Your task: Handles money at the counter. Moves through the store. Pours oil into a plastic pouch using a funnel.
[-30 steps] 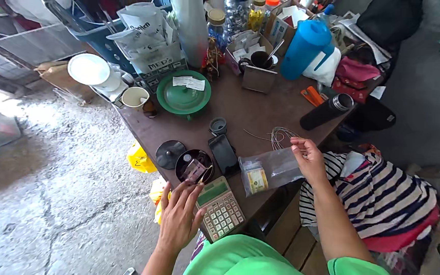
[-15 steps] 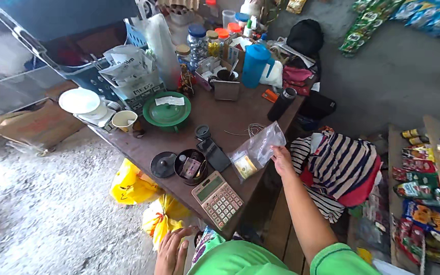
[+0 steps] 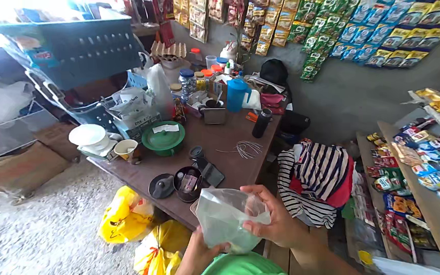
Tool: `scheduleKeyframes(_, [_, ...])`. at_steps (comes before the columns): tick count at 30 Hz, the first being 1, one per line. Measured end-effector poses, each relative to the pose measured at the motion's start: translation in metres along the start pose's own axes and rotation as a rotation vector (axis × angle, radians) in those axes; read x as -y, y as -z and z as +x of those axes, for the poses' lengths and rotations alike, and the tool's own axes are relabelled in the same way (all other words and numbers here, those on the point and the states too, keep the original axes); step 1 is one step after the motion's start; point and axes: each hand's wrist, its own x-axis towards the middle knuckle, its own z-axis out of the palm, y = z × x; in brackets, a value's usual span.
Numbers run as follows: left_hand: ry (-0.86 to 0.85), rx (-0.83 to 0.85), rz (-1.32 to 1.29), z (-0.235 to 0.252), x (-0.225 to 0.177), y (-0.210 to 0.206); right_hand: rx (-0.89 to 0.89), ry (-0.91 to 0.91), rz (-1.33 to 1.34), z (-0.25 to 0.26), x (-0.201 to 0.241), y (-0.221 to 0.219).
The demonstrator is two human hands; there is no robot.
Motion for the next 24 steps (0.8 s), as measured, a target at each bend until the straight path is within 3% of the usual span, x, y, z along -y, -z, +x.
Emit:
scheduleKeyframes(2, [-0.083, 0.127, -0.007, -0.015, -0.009, 0.005, -0.123, -0.015, -0.095, 0.004, -0.015, 0.005])
scheduleKeyframes(5, [-0.23, 0.062, 0.033, -0.031, -0.02, 0.009, -0.256, -0.353, -0.165, 0.008, -0.072, 0.016])
scheduleKeyframes(7, [-0.25, -0.058, 0.022, -0.033, -0.022, 0.01, -0.132, -0.59, -0.144, -0.005, -0.11, 0.012])
scheduleKeyframes(9, [-0.286, -0.207, 0.048, -0.031, -0.018, 0.009, 0.101, -0.687, -0.059, -0.026, -0.131, -0.007])
scheduleKeyframes(11, [-0.348, -0.247, 0.07, -0.03, -0.017, 0.014, 0.327, -0.742, 0.009, -0.042, -0.142, -0.025])
scheduleKeyframes(14, [-0.37, -0.212, -0.006, -0.032, -0.021, 0.023, 0.511, -0.694, -0.105, -0.036, -0.142, -0.027])
scheduleKeyframes(16, [-0.348, -0.301, -0.007, -0.03, -0.028, 0.028, 0.519, -0.572, -0.186, -0.026, -0.135, -0.028])
scheduleKeyframes(19, [-0.327, -0.47, 0.007, -0.024, -0.036, 0.036, 0.302, -0.352, 0.216, -0.024, -0.135, -0.034])
scheduleKeyframes(21, [-0.353, -0.506, 0.074, -0.021, -0.04, 0.039, 0.099, -0.369, 0.581, -0.024, -0.128, -0.044])
scheduleKeyframes(22, [-0.353, -0.499, 0.137, -0.021, -0.042, 0.041, 0.076, -0.37, 0.658, -0.024, -0.124, -0.047])
scheduleKeyframes(24, [-0.3, -0.451, 0.295, -0.024, -0.044, 0.042, 0.152, -0.389, 0.539, -0.028, -0.115, -0.048])
